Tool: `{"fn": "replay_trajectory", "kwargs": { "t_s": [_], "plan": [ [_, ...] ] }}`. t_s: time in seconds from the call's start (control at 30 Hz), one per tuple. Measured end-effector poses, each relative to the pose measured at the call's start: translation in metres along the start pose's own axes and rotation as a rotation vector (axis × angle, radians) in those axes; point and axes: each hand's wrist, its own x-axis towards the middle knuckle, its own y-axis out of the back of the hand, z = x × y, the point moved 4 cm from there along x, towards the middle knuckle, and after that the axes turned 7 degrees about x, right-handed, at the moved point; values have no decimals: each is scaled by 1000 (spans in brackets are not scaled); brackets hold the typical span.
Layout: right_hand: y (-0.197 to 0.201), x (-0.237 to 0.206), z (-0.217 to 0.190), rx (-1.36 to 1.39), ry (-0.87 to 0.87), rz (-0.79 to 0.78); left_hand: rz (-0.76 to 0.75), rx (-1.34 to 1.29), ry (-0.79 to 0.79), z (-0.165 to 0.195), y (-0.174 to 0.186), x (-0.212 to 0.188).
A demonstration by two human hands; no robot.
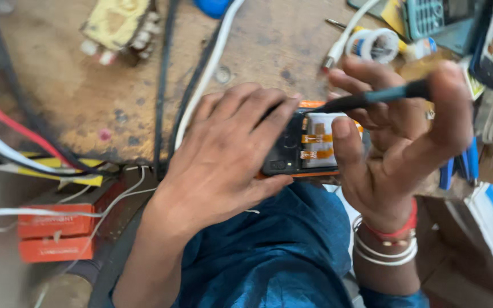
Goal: The person uses a screwdriver to remove screws from the back of a disassembled smartphone. After removing the screws, the person flips the phone over to check the screen, which lights up. The person then picks up a separate feature phone and connects a charging cable to it.
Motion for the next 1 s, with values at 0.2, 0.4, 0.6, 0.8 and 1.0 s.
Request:
{"fn": "replay_trajectory", "kwargs": {
  "t_s": [0.2, 0.4, 0.6, 0.8, 1.0],
  "plan": [
    [20, 5, -1, -90, -22, -55, -59, 64, 8, 6, 0, 6],
    [16, 3, 8, 9, -63, -15, -71, 22, 54, 8, 0, 4],
    [16, 0, 9, 114, -2, -62, -13, -5, 14, 10, 6, 2],
    [19, -2, 13, 202, 4, -129, -28, -32, 60, 11, 10, 5],
    [14, 4, 7, 185, 24, -175, -34, -22, 63, 10, 8, 4]
  ]
}}
